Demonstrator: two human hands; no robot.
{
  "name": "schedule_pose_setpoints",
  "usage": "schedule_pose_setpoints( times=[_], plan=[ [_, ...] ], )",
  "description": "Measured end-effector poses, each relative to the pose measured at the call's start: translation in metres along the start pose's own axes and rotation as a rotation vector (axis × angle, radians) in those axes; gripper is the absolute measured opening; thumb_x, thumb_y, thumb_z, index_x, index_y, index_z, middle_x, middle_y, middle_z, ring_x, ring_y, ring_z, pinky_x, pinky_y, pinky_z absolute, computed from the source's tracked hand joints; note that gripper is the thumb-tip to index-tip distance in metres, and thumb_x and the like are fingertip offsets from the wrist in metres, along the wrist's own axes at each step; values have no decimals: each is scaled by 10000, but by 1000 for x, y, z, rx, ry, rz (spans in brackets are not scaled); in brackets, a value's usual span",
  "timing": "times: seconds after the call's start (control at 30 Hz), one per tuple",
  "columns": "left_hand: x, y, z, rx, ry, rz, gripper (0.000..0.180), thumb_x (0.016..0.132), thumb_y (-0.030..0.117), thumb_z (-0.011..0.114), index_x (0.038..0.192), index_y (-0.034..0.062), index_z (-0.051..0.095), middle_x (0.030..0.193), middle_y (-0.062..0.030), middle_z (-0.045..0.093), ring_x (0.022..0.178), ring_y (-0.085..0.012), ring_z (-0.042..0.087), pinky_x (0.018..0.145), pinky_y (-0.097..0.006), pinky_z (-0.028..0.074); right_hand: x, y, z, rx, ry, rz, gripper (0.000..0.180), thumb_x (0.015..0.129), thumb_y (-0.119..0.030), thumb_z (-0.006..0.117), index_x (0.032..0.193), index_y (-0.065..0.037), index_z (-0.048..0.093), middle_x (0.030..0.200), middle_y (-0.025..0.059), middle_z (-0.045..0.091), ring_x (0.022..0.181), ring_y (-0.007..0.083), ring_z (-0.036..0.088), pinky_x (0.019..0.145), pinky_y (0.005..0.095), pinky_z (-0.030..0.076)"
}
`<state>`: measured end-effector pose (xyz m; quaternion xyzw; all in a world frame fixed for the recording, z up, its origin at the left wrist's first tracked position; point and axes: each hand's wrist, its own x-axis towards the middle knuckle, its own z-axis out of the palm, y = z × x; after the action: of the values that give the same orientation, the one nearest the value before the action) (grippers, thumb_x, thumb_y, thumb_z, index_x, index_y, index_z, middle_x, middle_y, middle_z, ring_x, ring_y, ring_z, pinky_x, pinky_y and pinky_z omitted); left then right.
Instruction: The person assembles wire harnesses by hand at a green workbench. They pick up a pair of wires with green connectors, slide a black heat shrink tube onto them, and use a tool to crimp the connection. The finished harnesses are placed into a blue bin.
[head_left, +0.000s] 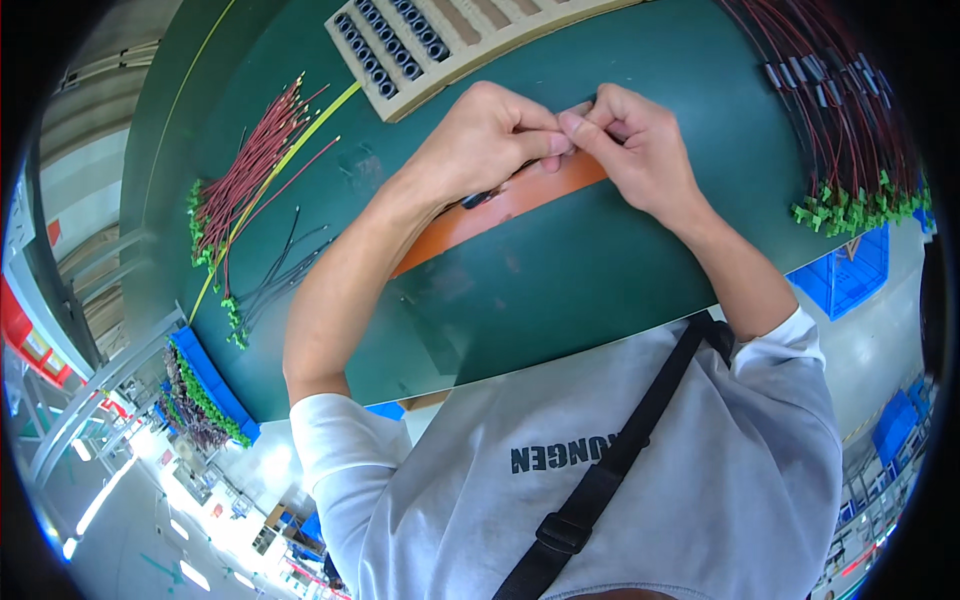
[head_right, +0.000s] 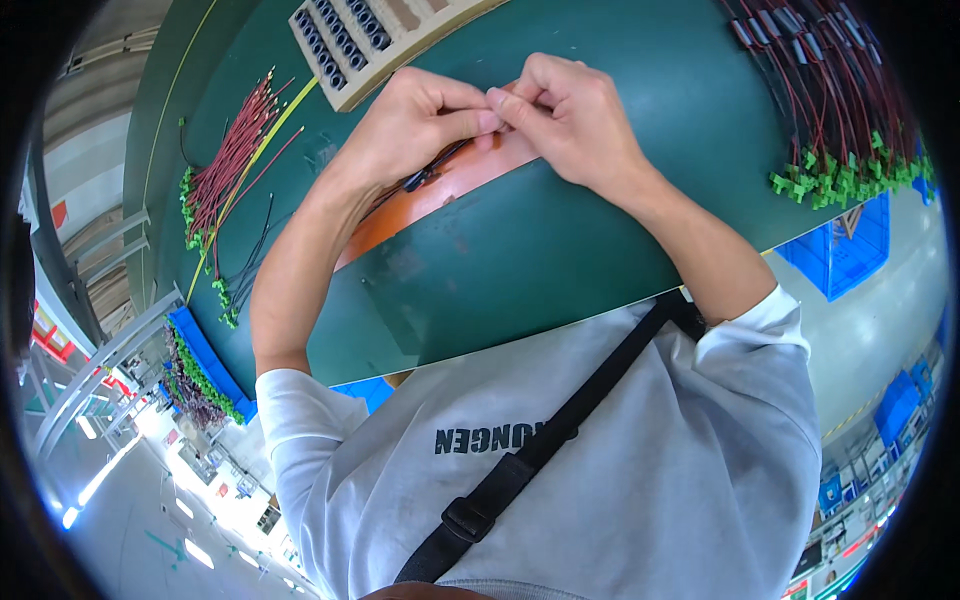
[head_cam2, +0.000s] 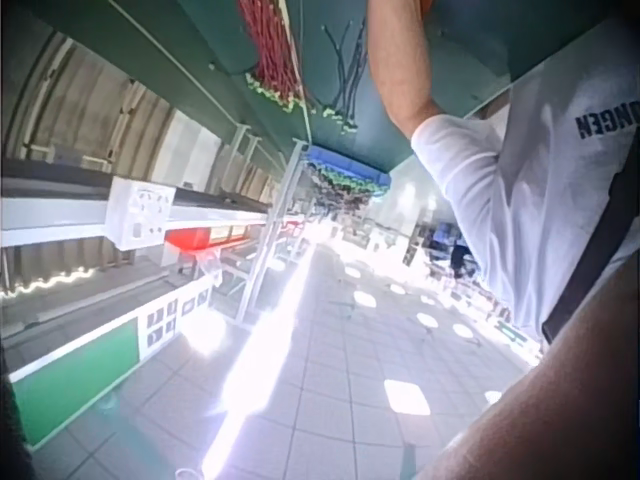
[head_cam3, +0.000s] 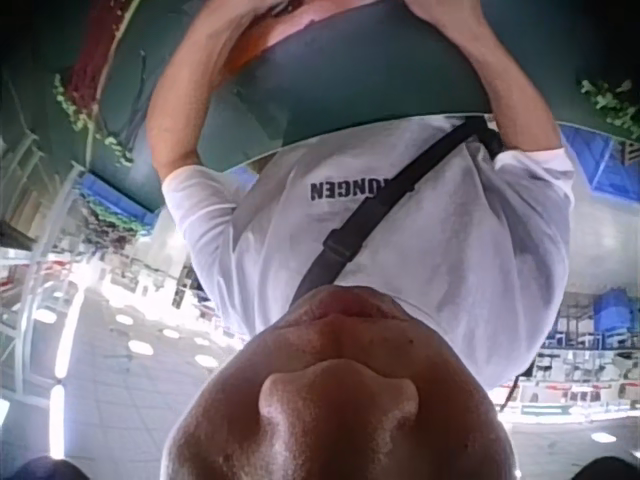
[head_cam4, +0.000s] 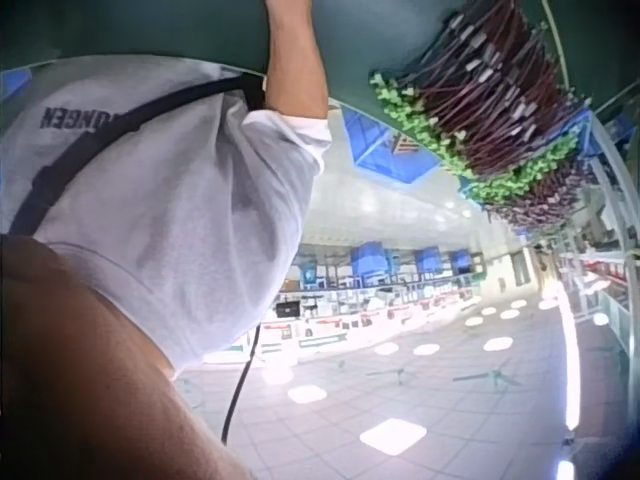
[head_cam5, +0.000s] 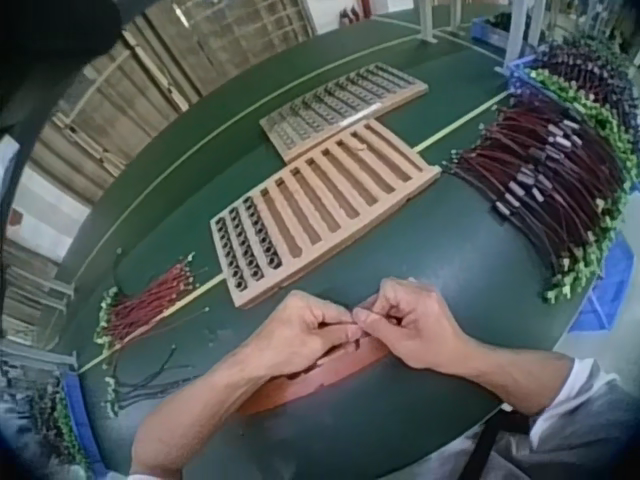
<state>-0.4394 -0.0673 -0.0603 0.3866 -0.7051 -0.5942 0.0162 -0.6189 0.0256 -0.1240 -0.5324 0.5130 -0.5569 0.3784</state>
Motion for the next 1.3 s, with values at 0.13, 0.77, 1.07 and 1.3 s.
schedule_pose_setpoints(
  times=[0.13, 0.77, 1.07, 1.3],
  plan=[
    [0, -1, 0, 2, 0, -1, 112, 911, 75, 728, 852, -11, 768, 757, -29, 722, 688, -80, 590, 629, -259, 478, 3, -4, -3, 26, -51, 105, 268, 924, -114, 745, 750, 0, 576, 739, 111, 710, 622, 136, 636, 566, 300, 495],
    [-12, -14, 8, -255, 37, 179, 223, 978, 189, 692, 973, -20, 770, 859, -63, 751, 816, -113, 650, 777, -277, 524, 2, -24, -10, -70, -73, 216, 194, 922, -204, 780, 877, -27, 713, 777, -14, 669, 685, 49, 506, 627, 234, 438],
    [-35, -4, 1, 96, 283, 339, 232, 960, 199, 689, 1070, 1, 739, 954, -94, 709, 818, -163, 635, 730, -306, 511, 1, -19, 3, -181, 7, 74, 286, 911, -259, 784, 819, -12, 673, 600, 37, 542, 555, 112, 477, 523, 308, 413],
    [-97, -25, 2, 329, 355, 122, 319, 884, 120, 776, 1170, -6, 714, 912, -73, 662, 783, -161, 596, 718, -294, 494, 3, -16, 1, -159, -7, 60, 276, 916, -230, 782, 812, -9, 655, 598, 28, 517, 570, 109, 453, 534, 302, 399]
  ],
)
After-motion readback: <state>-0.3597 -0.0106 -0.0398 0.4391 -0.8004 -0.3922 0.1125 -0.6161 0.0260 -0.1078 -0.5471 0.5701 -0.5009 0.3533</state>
